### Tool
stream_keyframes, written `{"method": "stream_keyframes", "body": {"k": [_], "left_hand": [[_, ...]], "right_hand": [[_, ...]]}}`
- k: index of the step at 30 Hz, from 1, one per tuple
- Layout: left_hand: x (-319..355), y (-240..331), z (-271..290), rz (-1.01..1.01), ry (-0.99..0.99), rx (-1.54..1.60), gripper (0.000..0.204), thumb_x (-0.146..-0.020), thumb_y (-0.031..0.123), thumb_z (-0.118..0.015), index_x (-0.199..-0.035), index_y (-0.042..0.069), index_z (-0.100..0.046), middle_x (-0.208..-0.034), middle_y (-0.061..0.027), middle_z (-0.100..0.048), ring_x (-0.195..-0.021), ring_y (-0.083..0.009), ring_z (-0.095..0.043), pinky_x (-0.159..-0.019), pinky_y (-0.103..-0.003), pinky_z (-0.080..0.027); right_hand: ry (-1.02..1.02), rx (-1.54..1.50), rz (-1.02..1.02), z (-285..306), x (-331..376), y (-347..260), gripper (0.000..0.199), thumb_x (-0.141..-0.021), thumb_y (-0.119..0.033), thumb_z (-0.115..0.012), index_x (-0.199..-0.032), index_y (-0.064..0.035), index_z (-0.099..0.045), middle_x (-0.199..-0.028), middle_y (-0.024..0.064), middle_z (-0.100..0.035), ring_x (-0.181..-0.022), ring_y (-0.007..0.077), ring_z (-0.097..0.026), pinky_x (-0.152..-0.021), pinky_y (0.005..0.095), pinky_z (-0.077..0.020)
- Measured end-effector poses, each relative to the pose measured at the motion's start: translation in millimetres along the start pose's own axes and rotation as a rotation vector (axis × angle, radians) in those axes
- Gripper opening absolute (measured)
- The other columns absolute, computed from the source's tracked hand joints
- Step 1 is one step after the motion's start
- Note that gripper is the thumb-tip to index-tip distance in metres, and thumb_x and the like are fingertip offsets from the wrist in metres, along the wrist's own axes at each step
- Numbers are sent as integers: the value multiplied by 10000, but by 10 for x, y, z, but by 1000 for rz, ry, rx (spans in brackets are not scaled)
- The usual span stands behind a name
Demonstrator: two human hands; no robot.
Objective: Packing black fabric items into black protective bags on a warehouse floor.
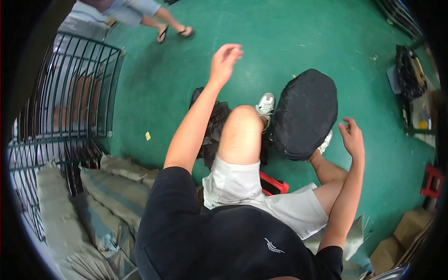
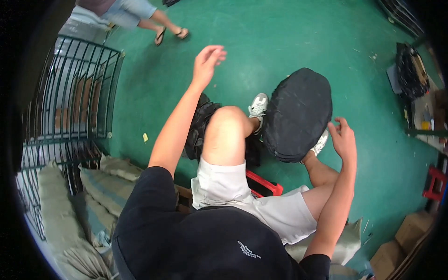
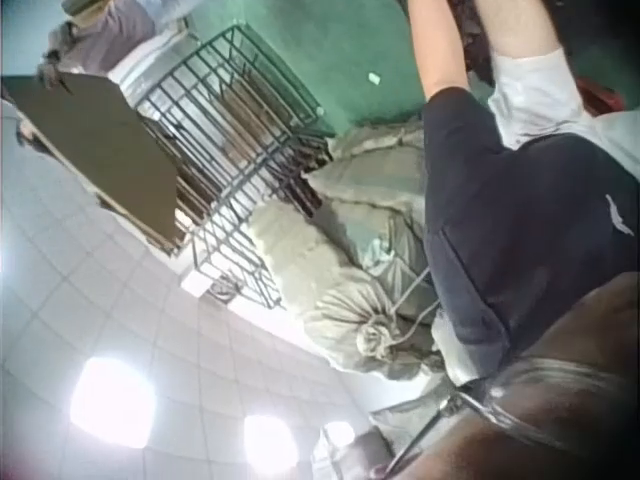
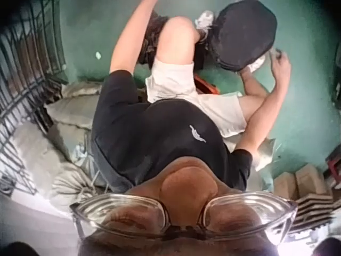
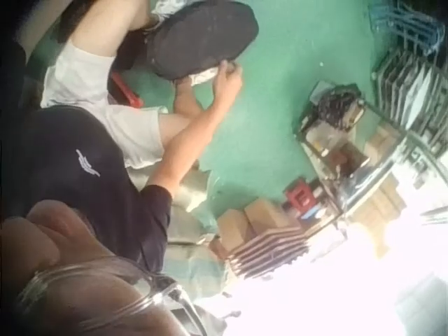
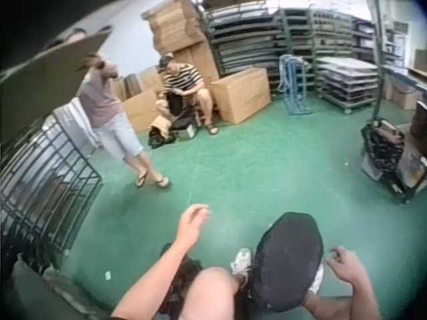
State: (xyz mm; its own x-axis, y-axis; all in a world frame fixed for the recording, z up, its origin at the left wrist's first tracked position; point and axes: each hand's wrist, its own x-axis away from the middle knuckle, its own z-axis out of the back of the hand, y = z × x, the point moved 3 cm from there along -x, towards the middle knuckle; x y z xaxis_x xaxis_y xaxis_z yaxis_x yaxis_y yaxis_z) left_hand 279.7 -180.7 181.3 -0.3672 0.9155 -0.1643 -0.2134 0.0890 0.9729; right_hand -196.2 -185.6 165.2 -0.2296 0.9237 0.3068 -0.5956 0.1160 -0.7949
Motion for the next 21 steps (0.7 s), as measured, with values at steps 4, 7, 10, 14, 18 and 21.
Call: {"method": "stream_keyframes", "body": {"k": [4,7,10,14,18,21], "left_hand": [[1181,-1771,1246,373,300,-523,246,-856,231,-647,-959,10,-671,-896,-145,-703,-835,-246,-671,-767,-362,-507],[2531,-2594,1376,834,69,-815,516,-765,438,-755,-1065,31,-653,-974,-173,-695,-938,-319,-664,-844,-416,-511],[3302,-2574,783,1039,-395,-1036,930,-702,534,-774,-1389,30,-400,-1304,-206,-560,-1265,-359,-504,-1036,-475,-415],[3518,-2280,593,893,-522,-1224,713,-743,466,-758,-1277,64,-511,-1277,-161,-590,-1238,-329,-534,-1000,-475,-440],[3418,-2219,794,1021,-425,-961,421,-796,405,-712,-1127,149,-665,-1127,-119,-679,-1077,-311,-636,-907,-437,-509],[3337,-2125,938,942,-353,-1015,257,-818,346,-682,-1011,188,-740,-1067,-105,-705,-996,-306,-666,-857,-439,-527]], "right_hand": [[-221,454,61,-246,-123,-142,499,-889,-238,-659,-1311,-4,-533,-1072,202,-655,-846,272,-658,-797,370,-515],[-310,406,84,-471,-226,-383,504,-896,-240,-657,-1322,-6,-523,-1075,199,-658,-871,278,-662,-810,372,-517],[-322,440,79,-565,-258,-417,502,-904,-246,-654,-1329,-15,-519,-1090,196,-661,-919,282,-664,-830,374,-517],[-393,441,121,-742,-351,-476,489,-907,-251,-652,-1329,-38,-524,-1126,197,-649,-969,282,-654,-843,378,-512],[-420,438,164,-889,-332,-677,530,-886,-269,-662,-1328,-14,-518,-1158,226,-636,-989,337,-650,-852,408,-513],[-436,425,166,-930,-330,-733,534,-885,-268,-662,-1332,-16,-516,-1178,232,-629,-1007,349,-648,-865,408,-513]]}}
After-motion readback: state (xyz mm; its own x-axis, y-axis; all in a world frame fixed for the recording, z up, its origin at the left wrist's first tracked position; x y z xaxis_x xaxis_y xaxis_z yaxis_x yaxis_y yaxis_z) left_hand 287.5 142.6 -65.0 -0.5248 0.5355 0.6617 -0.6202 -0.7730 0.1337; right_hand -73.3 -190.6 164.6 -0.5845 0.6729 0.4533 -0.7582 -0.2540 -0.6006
